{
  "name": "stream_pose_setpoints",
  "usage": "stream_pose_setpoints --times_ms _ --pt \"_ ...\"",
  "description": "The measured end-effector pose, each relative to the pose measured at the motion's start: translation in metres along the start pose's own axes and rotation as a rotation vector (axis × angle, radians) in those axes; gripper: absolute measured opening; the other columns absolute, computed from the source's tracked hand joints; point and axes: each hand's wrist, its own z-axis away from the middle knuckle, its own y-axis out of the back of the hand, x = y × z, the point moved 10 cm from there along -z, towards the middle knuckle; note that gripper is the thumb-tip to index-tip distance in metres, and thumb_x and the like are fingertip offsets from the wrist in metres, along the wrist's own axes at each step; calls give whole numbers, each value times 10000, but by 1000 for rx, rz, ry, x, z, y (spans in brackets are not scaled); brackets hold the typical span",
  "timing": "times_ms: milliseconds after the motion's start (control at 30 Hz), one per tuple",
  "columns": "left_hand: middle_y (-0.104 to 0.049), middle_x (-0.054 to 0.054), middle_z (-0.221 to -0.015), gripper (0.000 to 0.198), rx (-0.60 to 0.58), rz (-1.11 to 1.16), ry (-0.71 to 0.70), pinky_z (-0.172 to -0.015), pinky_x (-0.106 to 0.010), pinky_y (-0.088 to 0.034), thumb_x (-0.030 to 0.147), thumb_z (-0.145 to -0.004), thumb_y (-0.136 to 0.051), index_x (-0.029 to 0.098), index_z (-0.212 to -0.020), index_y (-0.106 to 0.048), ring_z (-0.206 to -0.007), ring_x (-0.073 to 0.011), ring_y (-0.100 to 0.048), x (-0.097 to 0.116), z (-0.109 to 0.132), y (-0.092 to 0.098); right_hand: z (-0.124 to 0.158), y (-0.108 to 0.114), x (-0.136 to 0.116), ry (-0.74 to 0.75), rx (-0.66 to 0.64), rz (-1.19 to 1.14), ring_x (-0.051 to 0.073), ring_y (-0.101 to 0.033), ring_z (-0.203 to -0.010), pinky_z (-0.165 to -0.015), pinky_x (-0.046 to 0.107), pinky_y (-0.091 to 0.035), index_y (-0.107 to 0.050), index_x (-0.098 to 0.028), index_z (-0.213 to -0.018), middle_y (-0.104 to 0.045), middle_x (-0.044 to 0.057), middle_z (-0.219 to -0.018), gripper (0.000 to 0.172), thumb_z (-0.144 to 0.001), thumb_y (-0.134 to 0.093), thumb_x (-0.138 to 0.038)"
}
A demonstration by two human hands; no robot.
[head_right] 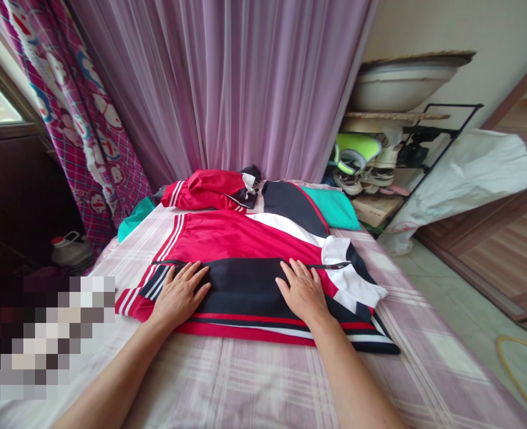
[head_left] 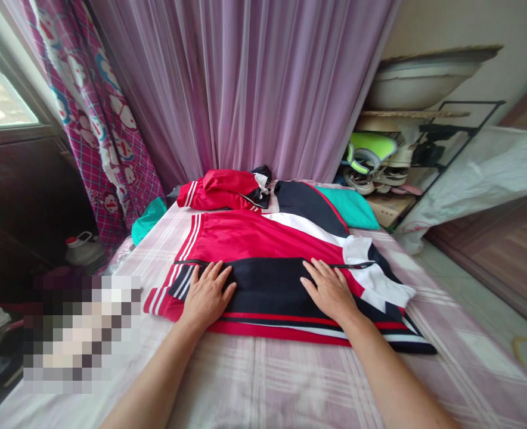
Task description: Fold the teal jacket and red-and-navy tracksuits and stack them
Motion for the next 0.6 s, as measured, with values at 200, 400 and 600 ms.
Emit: stream_pose_setpoints --times_ms 200,400,600 --pt "-548 -90 -1468 456 22 3 -3 -1199 -582 -223 460 -964 -449 288 -1361 -595 -1385 -294 -463 -2 -1 0 -2 4 -2 -6 -48 -33 281 -411 -1410 -1151 526 -300 -521 -257 -1443 -480 90 -1522 509 -970 -410 -412" --pt "-552 -84 -1466 453 36 1 -8 -1194 -587 -233 464 -958 -454 290 -1348 -605 -1377 -298 -473 -3 -1 -2 -62 42 53 -123 44 -183 261 -647 -1146 -988 366 -500 -653 -240 -1308 -683 75 -1291 431 -930 -477 -348" --pt "-561 -75 -1458 455 31 5 -1 -1191 -576 -253 463 -955 -455 290 -1350 -601 -1367 -290 -484 -4 -1 -3 -135 38 154 -596 57 -559 218 -730 -899 -694 290 -573 -443 -115 -1475 -593 192 -1381 593 -911 -542 -267"
